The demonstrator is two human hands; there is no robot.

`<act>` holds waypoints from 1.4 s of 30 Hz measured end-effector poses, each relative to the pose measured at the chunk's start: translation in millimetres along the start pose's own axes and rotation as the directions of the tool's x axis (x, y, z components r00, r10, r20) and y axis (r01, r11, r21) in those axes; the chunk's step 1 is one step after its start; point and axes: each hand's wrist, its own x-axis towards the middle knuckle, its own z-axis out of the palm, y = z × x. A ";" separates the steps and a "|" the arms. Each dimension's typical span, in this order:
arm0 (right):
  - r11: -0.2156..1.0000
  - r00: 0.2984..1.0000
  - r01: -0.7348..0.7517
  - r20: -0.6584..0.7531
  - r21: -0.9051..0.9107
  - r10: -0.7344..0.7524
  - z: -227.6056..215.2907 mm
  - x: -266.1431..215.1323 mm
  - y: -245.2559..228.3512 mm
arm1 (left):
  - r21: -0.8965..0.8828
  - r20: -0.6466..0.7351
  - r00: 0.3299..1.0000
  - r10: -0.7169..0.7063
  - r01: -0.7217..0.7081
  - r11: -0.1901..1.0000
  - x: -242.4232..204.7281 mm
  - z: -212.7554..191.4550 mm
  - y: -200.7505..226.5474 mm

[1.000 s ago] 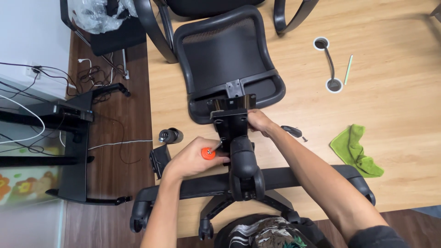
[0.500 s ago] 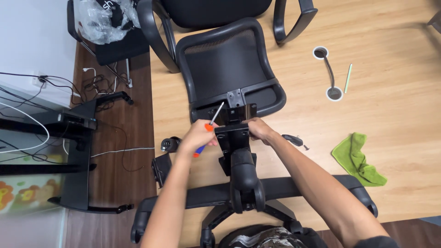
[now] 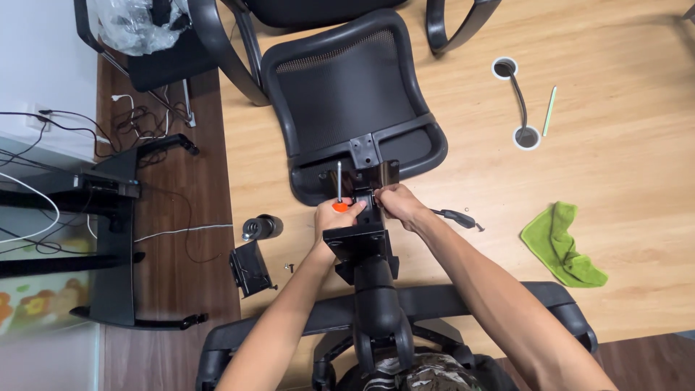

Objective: The person assembles an office chair on a wooden table, using a screwdriver to drive screws that attach the black mounting bracket and mechanism plate to the seat base. They hold the bracket steady with one hand while tightening screws, repositioning the chair as they work on successive screws.

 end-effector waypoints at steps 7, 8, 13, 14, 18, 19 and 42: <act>0.996 1.000 -0.016 0.004 0.091 0.016 3.8 0.0 1.7 | -0.314 0.117 0.988 -0.098 0.130 0.941 20.8 8.2 -29.9; 0.998 1.000 -0.026 0.001 0.057 0.026 3.5 -2.1 -1.3 | -0.375 0.157 0.983 -0.094 0.147 0.915 21.1 7.9 -31.0; 0.999 0.998 -0.045 0.045 -0.030 0.046 -5.4 1.3 -1.2 | -0.389 0.217 0.969 -0.117 0.196 0.900 17.7 2.0 -30.2; 0.996 0.995 -0.068 0.067 -0.050 0.071 -6.1 -2.5 -4.0 | -0.423 0.281 0.955 -0.091 0.209 0.882 19.9 1.0 -33.5; 0.979 0.993 -0.084 0.061 -0.187 0.097 -0.5 -23.0 -21.2 | -0.383 0.410 0.907 -0.092 0.263 0.885 10.2 -13.6 -14.0; 0.980 0.994 -0.085 0.059 -0.181 0.097 -1.2 -20.4 -19.4 | -0.378 0.413 0.906 -0.093 0.263 0.888 9.2 -15.8 -10.1; 0.959 0.996 0.082 0.067 -0.270 -0.066 2.2 -7.9 -3.6 | -0.297 0.214 0.953 -0.215 0.273 0.915 8.8 -9.0 -23.4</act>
